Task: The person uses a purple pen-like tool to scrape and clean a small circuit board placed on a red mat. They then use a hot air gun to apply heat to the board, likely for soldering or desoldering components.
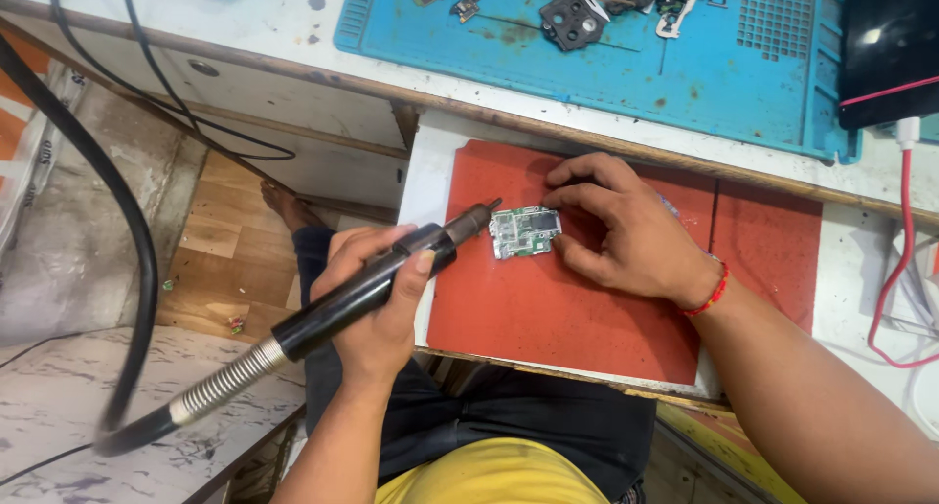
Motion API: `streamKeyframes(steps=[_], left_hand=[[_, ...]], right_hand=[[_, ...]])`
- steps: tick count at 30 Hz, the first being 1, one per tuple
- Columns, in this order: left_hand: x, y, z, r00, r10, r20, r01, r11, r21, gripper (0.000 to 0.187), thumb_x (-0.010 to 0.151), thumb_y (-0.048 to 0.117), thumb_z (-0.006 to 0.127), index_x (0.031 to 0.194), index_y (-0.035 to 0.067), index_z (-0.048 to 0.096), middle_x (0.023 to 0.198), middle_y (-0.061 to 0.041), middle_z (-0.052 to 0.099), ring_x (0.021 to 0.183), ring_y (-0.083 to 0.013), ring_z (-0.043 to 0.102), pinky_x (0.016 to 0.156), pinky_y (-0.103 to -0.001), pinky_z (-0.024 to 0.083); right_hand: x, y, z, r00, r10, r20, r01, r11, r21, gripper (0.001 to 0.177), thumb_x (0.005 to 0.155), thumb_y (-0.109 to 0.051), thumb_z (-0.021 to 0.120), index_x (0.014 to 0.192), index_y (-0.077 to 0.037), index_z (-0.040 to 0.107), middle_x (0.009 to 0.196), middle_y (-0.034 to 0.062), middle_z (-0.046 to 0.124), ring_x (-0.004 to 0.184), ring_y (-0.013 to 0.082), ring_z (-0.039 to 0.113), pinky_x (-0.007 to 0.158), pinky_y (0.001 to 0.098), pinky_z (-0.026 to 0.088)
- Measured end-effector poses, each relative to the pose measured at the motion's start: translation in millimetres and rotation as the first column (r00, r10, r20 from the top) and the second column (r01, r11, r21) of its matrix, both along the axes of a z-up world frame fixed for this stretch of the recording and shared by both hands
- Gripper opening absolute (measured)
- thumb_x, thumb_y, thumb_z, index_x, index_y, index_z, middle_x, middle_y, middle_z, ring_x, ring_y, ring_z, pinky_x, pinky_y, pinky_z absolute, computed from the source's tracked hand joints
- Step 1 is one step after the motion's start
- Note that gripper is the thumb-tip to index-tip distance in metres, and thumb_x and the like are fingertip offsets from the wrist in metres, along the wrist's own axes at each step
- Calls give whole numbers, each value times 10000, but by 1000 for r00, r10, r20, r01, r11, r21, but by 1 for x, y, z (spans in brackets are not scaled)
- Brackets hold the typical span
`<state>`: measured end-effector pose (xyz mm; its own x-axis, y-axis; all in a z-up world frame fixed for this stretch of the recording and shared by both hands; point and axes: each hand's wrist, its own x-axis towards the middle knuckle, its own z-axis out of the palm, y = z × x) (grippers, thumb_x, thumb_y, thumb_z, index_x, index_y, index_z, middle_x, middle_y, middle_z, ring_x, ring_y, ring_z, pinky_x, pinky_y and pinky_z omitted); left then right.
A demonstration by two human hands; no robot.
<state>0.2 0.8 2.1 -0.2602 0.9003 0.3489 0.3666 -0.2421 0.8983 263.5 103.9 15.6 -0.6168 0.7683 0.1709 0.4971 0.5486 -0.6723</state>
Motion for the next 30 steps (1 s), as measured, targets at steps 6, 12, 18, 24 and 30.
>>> streamKeyframes(steps=[6,12,18,24,30], left_hand=[[-1,3,5,996,-70,-60,74,994,74,353,901,391,790,1028,66,741,953,-39,734,953,-204,685,920,-313,555],[3,1,3,999,-36,0,36,997,62,360,896,376,806,1027,50,726,995,-39,705,904,-192,670,878,-314,544],[-2,1,0,984,-178,-11,177,968,179,329,913,360,797,1032,63,718,1007,-25,754,940,-179,688,924,-305,535],[-1,2,2,982,-189,9,187,975,124,321,910,365,792,1051,87,716,1003,-31,749,963,-161,694,909,-306,542],[1,1,0,989,-149,22,147,985,96,302,925,358,804,1053,97,723,988,-31,767,959,-143,688,960,-327,543]], right_hand=[[-3,0,2,999,41,23,-43,994,96,385,748,-138,740,1126,-69,725,1310,124,597,1253,321,565,1058,432,482],[0,-1,3,998,42,42,-46,996,80,416,735,-134,751,1144,-65,724,1305,135,587,1245,336,555,1048,435,476],[-2,-1,1,1000,19,-3,-19,999,37,411,765,-144,770,1161,-47,713,1315,140,566,1238,310,568,1035,404,496],[1,-3,0,997,43,57,-48,995,88,404,750,-167,776,1141,-74,741,1313,123,591,1230,319,559,1037,424,487],[0,-2,2,998,35,61,-40,995,88,408,746,-171,770,1140,-72,735,1329,125,585,1235,329,555,1036,430,483]])
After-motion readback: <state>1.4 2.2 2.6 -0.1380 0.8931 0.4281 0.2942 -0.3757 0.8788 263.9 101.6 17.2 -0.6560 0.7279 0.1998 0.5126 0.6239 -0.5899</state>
